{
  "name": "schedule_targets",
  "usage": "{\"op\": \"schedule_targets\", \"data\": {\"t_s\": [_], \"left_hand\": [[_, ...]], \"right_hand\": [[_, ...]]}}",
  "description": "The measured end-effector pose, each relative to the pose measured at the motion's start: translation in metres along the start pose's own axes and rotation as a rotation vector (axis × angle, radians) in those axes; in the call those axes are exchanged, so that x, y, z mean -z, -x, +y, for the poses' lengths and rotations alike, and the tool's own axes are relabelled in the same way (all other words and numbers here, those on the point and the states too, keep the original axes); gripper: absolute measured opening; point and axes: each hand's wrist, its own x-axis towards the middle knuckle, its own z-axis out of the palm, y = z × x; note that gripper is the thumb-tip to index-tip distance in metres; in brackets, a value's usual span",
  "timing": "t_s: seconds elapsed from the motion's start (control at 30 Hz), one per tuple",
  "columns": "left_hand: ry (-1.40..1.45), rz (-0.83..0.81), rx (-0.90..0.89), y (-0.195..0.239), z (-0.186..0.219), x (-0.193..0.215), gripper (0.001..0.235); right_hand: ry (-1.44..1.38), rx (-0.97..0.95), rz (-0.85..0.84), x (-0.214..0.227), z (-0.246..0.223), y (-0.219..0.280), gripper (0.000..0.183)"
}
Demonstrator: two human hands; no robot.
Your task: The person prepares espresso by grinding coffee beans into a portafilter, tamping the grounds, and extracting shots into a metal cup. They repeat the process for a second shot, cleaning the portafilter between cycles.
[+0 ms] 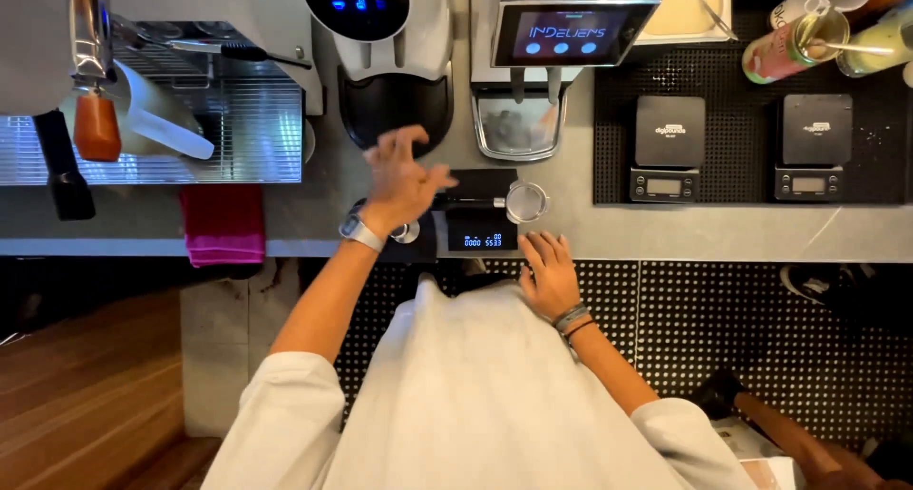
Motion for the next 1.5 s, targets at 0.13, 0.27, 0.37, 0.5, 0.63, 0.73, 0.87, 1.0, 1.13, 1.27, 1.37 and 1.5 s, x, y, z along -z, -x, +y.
{"op": "schedule_targets", "data": {"t_s": [0.13,0.27,0.37,0.5,0.63,0.73,0.87,1.0,1.13,1.27,1.37,1.5], "left_hand": [[0.185,-0.113,-0.007,0.005,0.015,0.003,0.036],[0.245,-0.01,-0.108,-0.005,0.024,0.001,0.032],[0.157,0.012,-0.152,-0.013,0.031,-0.003,0.034],[0.093,-0.042,-0.253,-0.013,0.035,-0.013,0.033],[0.025,-0.088,-0.319,-0.014,0.036,-0.02,0.03],[0.054,-0.153,-0.36,-0.015,0.039,-0.019,0.036],[0.003,-0.191,-0.45,-0.016,0.035,-0.022,0.048],[-0.021,-0.199,-0.509,-0.014,0.03,-0.033,0.049],[-0.027,-0.192,-0.517,-0.013,0.026,-0.04,0.055],[-0.043,-0.216,-0.516,-0.012,0.025,-0.043,0.059],[-0.032,-0.254,-0.498,-0.014,0.028,-0.04,0.058],[-0.016,-0.196,-0.477,-0.013,0.032,-0.037,0.055]], "right_hand": [[0.015,0.036,0.013,-0.003,0.002,0.002,0.068],[0.036,0.017,-0.003,0.0,-0.002,0.001,0.066],[0.038,0.006,-0.002,0.001,-0.003,-0.001,0.064],[0.035,-0.008,0.003,0.002,-0.005,0.0,0.063],[0.027,-0.016,0.013,0.001,-0.005,-0.002,0.062],[0.035,-0.007,0.037,0.003,-0.006,-0.003,0.062],[0.032,0.002,0.077,0.003,-0.007,-0.005,0.061],[0.004,-0.006,0.09,0.002,-0.008,0.0,0.063],[-0.02,-0.015,0.034,0.004,-0.009,0.007,0.064],[0.016,-0.001,-0.002,0.004,-0.009,0.009,0.064],[0.055,-0.008,-0.016,0.001,-0.008,0.009,0.064],[0.096,-0.011,0.01,0.0,-0.009,0.005,0.064]]}}
